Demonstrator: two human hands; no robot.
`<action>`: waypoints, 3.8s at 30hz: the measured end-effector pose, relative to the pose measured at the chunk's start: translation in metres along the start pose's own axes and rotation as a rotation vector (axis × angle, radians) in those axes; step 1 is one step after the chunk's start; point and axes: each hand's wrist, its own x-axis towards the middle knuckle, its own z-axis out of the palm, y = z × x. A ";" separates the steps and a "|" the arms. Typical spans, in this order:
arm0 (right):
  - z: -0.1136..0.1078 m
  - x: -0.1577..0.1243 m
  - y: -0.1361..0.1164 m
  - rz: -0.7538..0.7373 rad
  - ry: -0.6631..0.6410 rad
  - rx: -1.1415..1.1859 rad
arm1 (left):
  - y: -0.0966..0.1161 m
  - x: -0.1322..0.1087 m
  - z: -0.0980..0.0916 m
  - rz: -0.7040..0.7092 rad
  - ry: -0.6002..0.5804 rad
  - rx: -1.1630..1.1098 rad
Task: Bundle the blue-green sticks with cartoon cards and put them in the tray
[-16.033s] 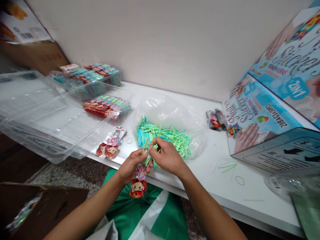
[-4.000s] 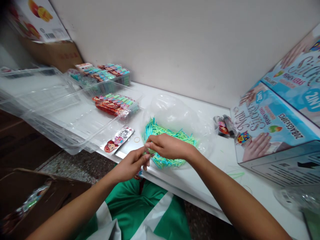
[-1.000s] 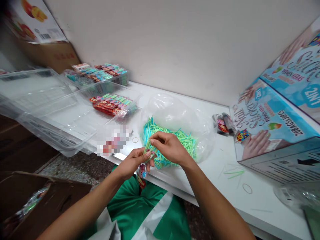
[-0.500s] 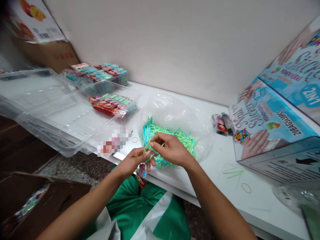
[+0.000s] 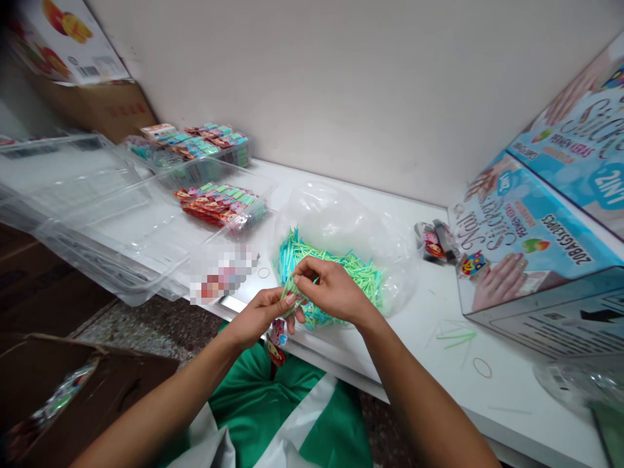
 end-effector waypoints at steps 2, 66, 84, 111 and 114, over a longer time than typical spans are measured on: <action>-0.003 -0.001 -0.001 -0.013 0.009 -0.080 | 0.000 0.000 -0.001 0.000 0.001 0.016; -0.016 0.018 0.016 0.091 0.191 0.003 | 0.063 -0.011 -0.095 0.172 0.483 1.241; -0.007 -0.021 0.013 0.036 0.205 -0.145 | -0.010 0.007 -0.110 -0.055 0.747 1.567; 0.032 0.044 0.055 0.312 -0.016 -0.614 | -0.019 -0.009 -0.044 -0.012 0.626 -0.293; 0.036 0.069 0.059 0.367 -0.027 -0.736 | -0.021 -0.009 -0.046 -0.027 0.674 -0.339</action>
